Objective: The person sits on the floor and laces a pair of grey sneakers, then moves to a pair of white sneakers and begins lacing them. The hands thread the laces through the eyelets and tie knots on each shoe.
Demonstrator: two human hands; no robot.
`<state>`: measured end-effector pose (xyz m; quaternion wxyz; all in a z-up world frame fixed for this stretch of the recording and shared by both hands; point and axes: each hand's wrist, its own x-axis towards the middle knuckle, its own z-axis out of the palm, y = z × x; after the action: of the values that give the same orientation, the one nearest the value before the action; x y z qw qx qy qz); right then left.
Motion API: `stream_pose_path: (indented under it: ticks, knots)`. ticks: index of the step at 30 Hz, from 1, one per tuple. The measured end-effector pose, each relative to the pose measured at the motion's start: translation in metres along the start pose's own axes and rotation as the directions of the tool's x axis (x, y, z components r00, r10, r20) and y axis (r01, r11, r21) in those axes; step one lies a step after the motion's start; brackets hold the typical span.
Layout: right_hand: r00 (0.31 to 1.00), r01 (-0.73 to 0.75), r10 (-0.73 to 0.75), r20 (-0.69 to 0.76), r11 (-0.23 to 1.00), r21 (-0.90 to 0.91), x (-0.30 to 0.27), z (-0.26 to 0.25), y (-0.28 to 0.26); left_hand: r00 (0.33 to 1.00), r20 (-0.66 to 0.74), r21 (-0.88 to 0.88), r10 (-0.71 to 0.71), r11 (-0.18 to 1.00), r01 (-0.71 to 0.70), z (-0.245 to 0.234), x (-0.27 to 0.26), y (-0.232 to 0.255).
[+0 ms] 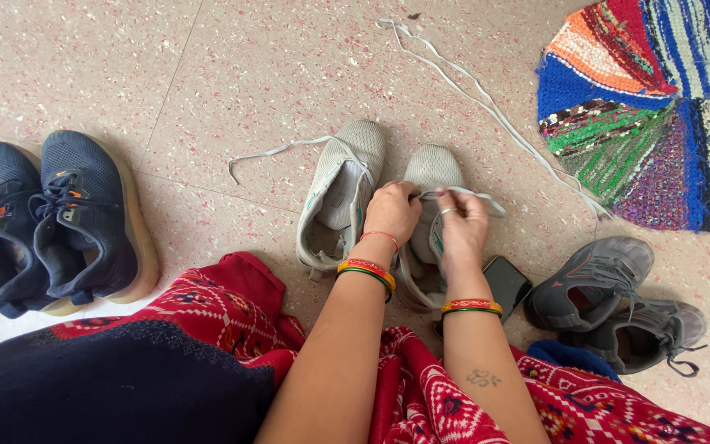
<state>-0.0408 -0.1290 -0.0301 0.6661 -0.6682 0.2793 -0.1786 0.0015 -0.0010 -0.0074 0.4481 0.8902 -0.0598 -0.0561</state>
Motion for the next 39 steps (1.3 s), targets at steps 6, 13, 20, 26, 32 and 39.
stream_pose_path:
  ticks: [6, 13, 20, 26, 32, 39]
  knots:
    - [0.993, 0.115, -0.104, 0.051, 0.933, -0.341, -0.016, 0.009, -0.014, 1.0, 0.0, 0.026, -0.022, 0.999, 0.021, 0.0, 0.001, 0.001]
    - [0.996, 0.018, -0.009, -0.091, 0.995, 0.099, -0.001, -0.004, 0.006, 1.0, 0.009, -0.004, -0.024, 1.0, 0.024, -0.003, -0.001, 0.005]
    - [0.981, -0.116, 0.154, -0.113, 0.949, 0.293, 0.007, -0.012, 0.007, 0.999, 0.011, -0.016, -0.04, 0.999, 0.041, -0.005, -0.002, 0.006]
    - [1.0, 0.008, -0.013, -0.012, 0.935, -0.355, -0.007, -0.001, -0.014, 1.0, 0.007, 0.007, -0.019, 1.0, 0.019, -0.002, 0.0, 0.003]
    - [0.949, 0.263, -0.316, -0.003, 0.795, -0.547, -0.017, 0.002, -0.014, 1.0, 0.0, 0.009, -0.028, 1.0, 0.028, 0.001, 0.0, 0.0]
    - [0.996, 0.039, -0.047, -0.078, 0.995, -0.092, -0.005, -0.006, 0.007, 1.0, -0.015, -0.002, -0.012, 1.0, 0.012, 0.0, -0.001, 0.002]
